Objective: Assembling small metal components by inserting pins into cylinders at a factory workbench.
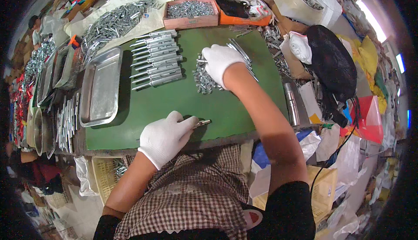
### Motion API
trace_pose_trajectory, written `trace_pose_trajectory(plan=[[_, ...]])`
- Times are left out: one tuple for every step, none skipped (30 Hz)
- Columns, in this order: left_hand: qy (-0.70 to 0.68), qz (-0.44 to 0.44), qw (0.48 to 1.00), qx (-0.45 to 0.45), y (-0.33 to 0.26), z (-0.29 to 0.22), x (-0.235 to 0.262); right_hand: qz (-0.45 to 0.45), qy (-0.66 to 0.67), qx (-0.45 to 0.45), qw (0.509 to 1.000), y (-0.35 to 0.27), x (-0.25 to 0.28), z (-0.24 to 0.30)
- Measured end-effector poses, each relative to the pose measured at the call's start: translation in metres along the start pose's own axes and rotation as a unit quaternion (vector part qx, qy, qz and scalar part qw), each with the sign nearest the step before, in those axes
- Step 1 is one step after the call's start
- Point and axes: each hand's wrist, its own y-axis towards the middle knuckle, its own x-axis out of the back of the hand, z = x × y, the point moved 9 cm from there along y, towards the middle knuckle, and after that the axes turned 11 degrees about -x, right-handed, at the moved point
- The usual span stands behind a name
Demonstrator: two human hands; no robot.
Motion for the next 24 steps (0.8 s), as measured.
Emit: trace_pose_trajectory(plan=[[0.001,-0.001,1.0,-0.004,0.001,-0.001,0.001,-0.024,0.038,-0.012,0.999,-0.009,0.004,-0.006],[0.004,-0.003,1.0,-0.003,0.0,-0.001,0.002,-0.043,0.098,0.003,0.994,-0.023,0.009,-0.003],[0.004,-0.003,1.0,-0.001,-0.001,0.0,0.002,-0.046,0.123,0.039,0.991,-0.04,0.01,0.002],[-0.002,-0.004,1.0,0.002,-0.002,0.001,0.001,-0.049,0.146,0.074,0.985,-0.059,0.011,0.007],[-0.009,-0.005,1.0,0.001,-0.001,0.001,0.001,-0.014,0.148,0.084,0.985,-0.076,0.003,0.008],[-0.01,-0.006,1.0,0.001,-0.001,0.0,0.001,-0.01,0.227,0.103,0.968,-0.095,0.0,0.012],[-0.006,-0.003,1.0,0.005,-0.003,0.0,0.001,0.035,0.3,0.061,0.951,-0.108,-0.009,0.011],[-0.003,0.001,1.0,0.008,-0.003,-0.002,0.001,0.051,0.321,0.045,0.945,-0.122,-0.013,0.013],[-0.005,0.001,1.0,0.007,-0.002,-0.004,0.002,0.067,0.343,0.029,0.937,-0.132,-0.017,0.015],[-0.006,0.005,1.0,0.012,-0.001,-0.006,0.002,0.067,0.343,0.025,0.937,-0.137,-0.022,0.016],[-0.006,0.009,1.0,0.018,-0.001,-0.007,0.002,0.042,0.329,0.028,0.943,-0.141,-0.027,0.018],[-0.008,0.011,1.0,0.015,-0.001,-0.01,0.001,0.016,0.314,0.031,0.949,-0.144,-0.027,0.018],[-0.009,0.006,1.0,0.022,-0.002,-0.01,0.001,0.015,0.315,0.03,0.949,-0.145,-0.026,0.018],[-0.01,0.002,1.0,0.03,-0.003,-0.009,0.002,0.002,0.31,0.047,0.95,-0.147,-0.02,0.021],[-0.01,0.002,1.0,0.029,-0.004,-0.009,0.002,-0.011,0.304,0.064,0.95,-0.148,-0.016,0.024],[-0.011,-0.001,1.0,0.028,-0.005,-0.009,0.001,-0.01,0.304,0.064,0.95,-0.147,-0.016,0.021],[-0.013,-0.003,1.0,0.027,-0.006,-0.009,0.0,-0.045,0.299,0.047,0.952,-0.143,-0.011,0.011],[-0.012,-0.003,1.0,0.028,-0.005,-0.008,0.001,-0.079,0.292,0.029,0.953,-0.137,-0.005,0.001],[-0.009,-0.001,0.999,0.031,-0.006,-0.008,0.002,-0.087,0.261,-0.008,0.961,-0.127,-0.007,-0.011],[-0.008,0.0,1.0,0.029,-0.005,-0.009,0.002,-0.109,0.234,-0.036,0.966,-0.119,-0.005,-0.021],[-0.009,0.0,1.0,0.029,-0.005,-0.01,0.002,-0.13,0.206,-0.065,0.968,-0.112,-0.002,-0.029],[-0.008,0.002,1.0,0.028,-0.004,-0.01,0.002,-0.131,0.205,-0.066,0.968,-0.105,-0.002,-0.03],[-0.006,0.005,1.0,0.028,-0.003,-0.009,0.001,-0.105,0.173,-0.083,0.976,-0.097,-0.007,-0.032],[-0.006,0.005,1.0,0.025,-0.003,-0.009,0.0,-0.078,0.14,-0.099,0.982,-0.093,-0.012,-0.034]])
